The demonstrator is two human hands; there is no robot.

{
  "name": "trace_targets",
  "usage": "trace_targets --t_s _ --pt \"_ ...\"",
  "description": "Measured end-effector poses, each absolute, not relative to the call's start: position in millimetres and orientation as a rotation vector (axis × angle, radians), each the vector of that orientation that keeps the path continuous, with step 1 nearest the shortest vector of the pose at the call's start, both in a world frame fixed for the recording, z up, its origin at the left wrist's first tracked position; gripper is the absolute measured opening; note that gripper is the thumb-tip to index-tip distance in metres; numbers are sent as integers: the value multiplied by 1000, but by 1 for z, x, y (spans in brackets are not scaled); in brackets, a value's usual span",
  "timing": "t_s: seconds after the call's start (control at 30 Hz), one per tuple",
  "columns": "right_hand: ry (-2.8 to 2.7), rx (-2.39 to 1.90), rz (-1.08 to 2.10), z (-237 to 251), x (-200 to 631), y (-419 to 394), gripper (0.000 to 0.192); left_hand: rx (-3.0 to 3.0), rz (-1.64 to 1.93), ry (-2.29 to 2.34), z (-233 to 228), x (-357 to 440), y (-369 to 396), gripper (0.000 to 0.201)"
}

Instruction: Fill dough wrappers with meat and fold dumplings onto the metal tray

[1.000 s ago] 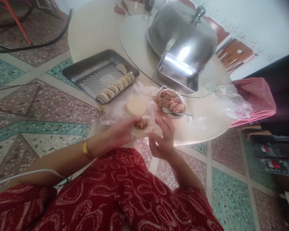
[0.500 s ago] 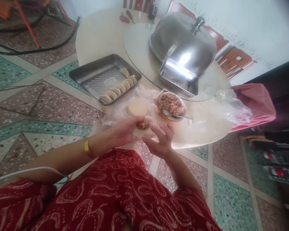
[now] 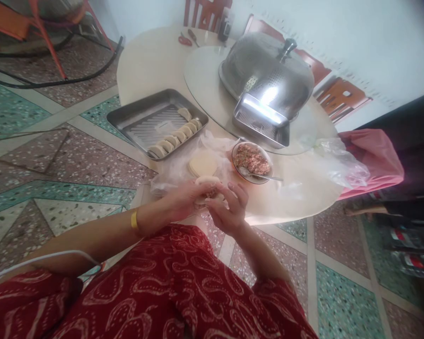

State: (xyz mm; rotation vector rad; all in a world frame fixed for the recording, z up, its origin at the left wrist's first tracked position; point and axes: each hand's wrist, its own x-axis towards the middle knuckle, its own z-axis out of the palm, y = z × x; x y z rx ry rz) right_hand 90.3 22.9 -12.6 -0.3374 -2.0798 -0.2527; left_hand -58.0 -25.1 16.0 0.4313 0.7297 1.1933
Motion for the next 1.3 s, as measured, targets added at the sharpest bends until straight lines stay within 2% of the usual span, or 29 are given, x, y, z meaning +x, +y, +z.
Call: trace_targets --t_s 0.27,0.5,0.73,1.13,1.3 --pt "-2099 -424 -16 -19 90 23 10 331 1195 776 15 -58 -28 23" --pt "-2067 -482 -6 -15 85 24 9 474 1210 832 16 -56 -30 17" --pt "-1986 -516 110 -14 77 27 14 581 1261 921 18 -56 -32 35" --pt "-1928 -611 163 -13 70 34 13 620 1284 887 15 -56 -28 34" --pt "-2058 -653 198 -13 72 42 23 594 1307 859 12 -59 -24 33"
